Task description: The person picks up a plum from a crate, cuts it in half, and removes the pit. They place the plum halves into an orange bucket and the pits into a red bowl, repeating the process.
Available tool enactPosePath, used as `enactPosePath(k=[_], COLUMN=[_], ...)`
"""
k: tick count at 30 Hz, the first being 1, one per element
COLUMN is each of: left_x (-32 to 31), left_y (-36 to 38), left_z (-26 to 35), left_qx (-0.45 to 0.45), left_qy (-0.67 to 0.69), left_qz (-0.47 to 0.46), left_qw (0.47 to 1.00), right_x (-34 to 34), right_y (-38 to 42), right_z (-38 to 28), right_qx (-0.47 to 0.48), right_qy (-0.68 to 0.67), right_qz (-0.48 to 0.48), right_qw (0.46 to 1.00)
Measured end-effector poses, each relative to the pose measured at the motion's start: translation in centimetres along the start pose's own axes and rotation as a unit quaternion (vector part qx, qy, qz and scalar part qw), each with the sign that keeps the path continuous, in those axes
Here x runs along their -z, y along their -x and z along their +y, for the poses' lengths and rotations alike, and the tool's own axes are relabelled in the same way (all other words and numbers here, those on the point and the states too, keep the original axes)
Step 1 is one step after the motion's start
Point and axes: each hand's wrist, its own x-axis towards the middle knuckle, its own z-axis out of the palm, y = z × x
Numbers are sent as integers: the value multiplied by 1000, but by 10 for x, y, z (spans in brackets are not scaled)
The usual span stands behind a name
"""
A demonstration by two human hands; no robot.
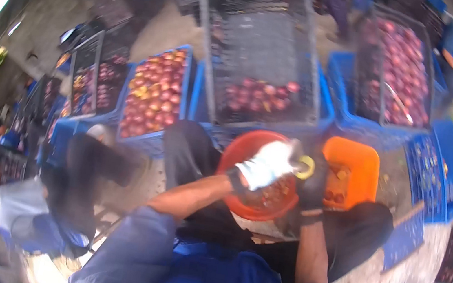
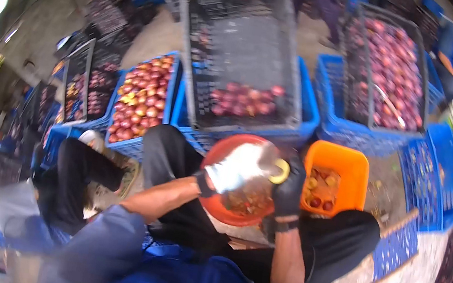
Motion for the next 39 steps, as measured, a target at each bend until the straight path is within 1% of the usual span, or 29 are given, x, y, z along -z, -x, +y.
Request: enactPosePath(k=[1,2,3,4,6,8,9,11,12,13,14,15,16,18,19,20,21,23,25,27,28,29,30,32,33,34,36,38,39], left_x=[5,8,7,-4,12,10,16,8,1,10,19,20,22,23,30,41,37,29,18,18,24,29,44,65,74,82,94,104,107], left_y=[-1,1,5,6,14,16,19,20,20,26,34,33,39,34,33,37,38,42,46,47,50,52,51,49,50,51,50,48,52], left_z=[12,16,12,-6,14,1,4,-22,-36,-29,-25,-39,-56,-82,-75,-43,-37,-48,-73,-81,-86,-88,-73,-68,-65,-61,-62,-51,-63], left_qx=[73,76,103,94,217,185,202,133,98,58,86,94,67,8,153,255,253,221,182,165,159,119,173,230,197,164,182,163,137], left_qy=[-3,-11,14,39,196,220,227,145,103,78,165,60,98,-42,172,370,394,471,538,560,532,432,577,493,497,501,503,568,571], left_qz=[-19,-21,-17,10,-9,0,-16,-6,-1,-4,-14,8,50,179,114,100,100,80,72,100,111,128,132,201,224,245,250,259,233], left_qw=[997,997,994,995,956,958,953,980,990,995,982,994,992,983,966,888,878,850,820,806,825,885,787,815,815,814,807,764,775], right_x=[14,-2,1,-1,-8,-20,-24,-25,-27,-29,-32,-24,-24,-24,-26,-27,-44,-75,-94,-100,-102,-103,-103,-101,-96,-85,-62,-49,-47], right_y=[-12,-4,-6,-4,-5,-2,-1,2,3,2,0,-1,-3,-5,-5,-11,-9,-9,-12,-18,-20,-25,-30,-39,-41,-42,-36,-22,-14], right_z=[53,9,6,14,8,2,0,4,7,13,20,25,19,23,30,40,29,12,15,11,13,21,23,25,40,60,110,155,176], right_qx=[-89,126,150,138,144,23,-42,108,181,118,57,127,177,75,65,174,-10,34,-108,-50,-23,30,8,-39,-118,-111,-91,-46,-20], right_qy=[-198,134,229,209,222,124,78,272,363,296,225,287,281,250,239,269,108,177,43,155,209,189,153,79,41,146,331,459,508], right_qz=[8,0,-38,-19,-39,-19,-5,-57,-83,-83,-74,-89,-102,-128,-120,-137,-135,-93,-47,-119,-153,-172,-162,-142,-117,-186,-313,-426,-477], right_qw=[976,983,961,968,964,992,996,954,910,944,970,945,938,957,961,937,985,979,992,980,966,966,975,986,985,965,886,778,717])
